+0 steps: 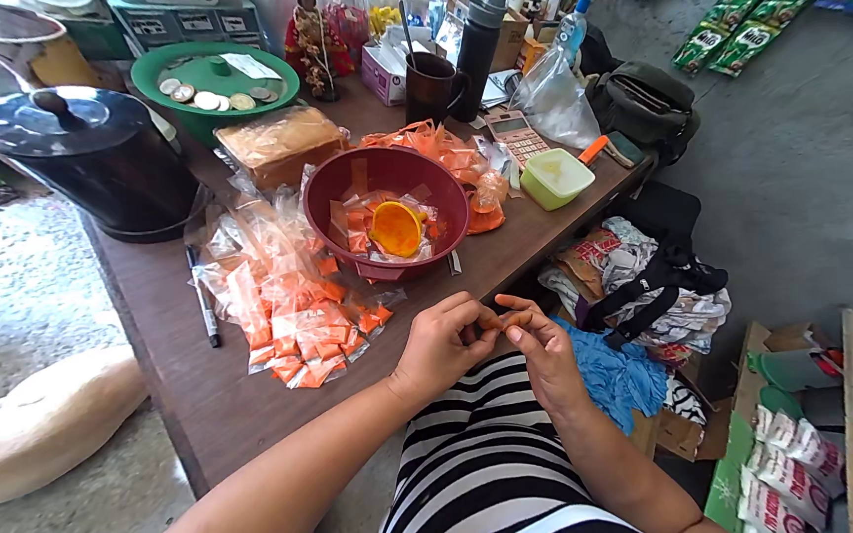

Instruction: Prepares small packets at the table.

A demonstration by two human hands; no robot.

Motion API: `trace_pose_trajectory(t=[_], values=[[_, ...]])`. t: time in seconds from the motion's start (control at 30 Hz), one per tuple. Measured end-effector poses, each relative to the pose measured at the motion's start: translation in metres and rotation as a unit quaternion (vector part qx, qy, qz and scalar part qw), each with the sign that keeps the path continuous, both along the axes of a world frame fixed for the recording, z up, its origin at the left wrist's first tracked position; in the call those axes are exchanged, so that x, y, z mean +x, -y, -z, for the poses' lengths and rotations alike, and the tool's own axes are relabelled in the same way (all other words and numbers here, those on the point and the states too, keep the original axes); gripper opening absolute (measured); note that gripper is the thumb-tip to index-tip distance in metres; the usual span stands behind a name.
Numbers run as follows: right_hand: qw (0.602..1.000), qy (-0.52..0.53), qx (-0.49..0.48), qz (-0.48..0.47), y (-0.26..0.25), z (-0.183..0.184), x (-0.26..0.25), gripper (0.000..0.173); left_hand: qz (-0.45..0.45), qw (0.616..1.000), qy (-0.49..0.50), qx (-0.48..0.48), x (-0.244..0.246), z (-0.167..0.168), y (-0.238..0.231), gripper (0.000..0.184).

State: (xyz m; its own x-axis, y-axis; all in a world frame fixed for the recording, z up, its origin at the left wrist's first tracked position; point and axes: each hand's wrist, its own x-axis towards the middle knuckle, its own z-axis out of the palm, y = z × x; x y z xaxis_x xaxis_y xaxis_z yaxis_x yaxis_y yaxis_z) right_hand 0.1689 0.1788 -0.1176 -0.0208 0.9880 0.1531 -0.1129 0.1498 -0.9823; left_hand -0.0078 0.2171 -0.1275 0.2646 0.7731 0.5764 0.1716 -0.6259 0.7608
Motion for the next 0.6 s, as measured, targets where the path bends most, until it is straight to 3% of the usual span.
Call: trace_pose_trajectory(t=[0.6], values=[[1.000, -0.011, -0.009, 0.010, 0.0015, 0.0004, -0.0010, 0.014, 0.009, 1.000, -0.004, -0.002, -0.0002, -0.0020, 0.0005, 0.007]])
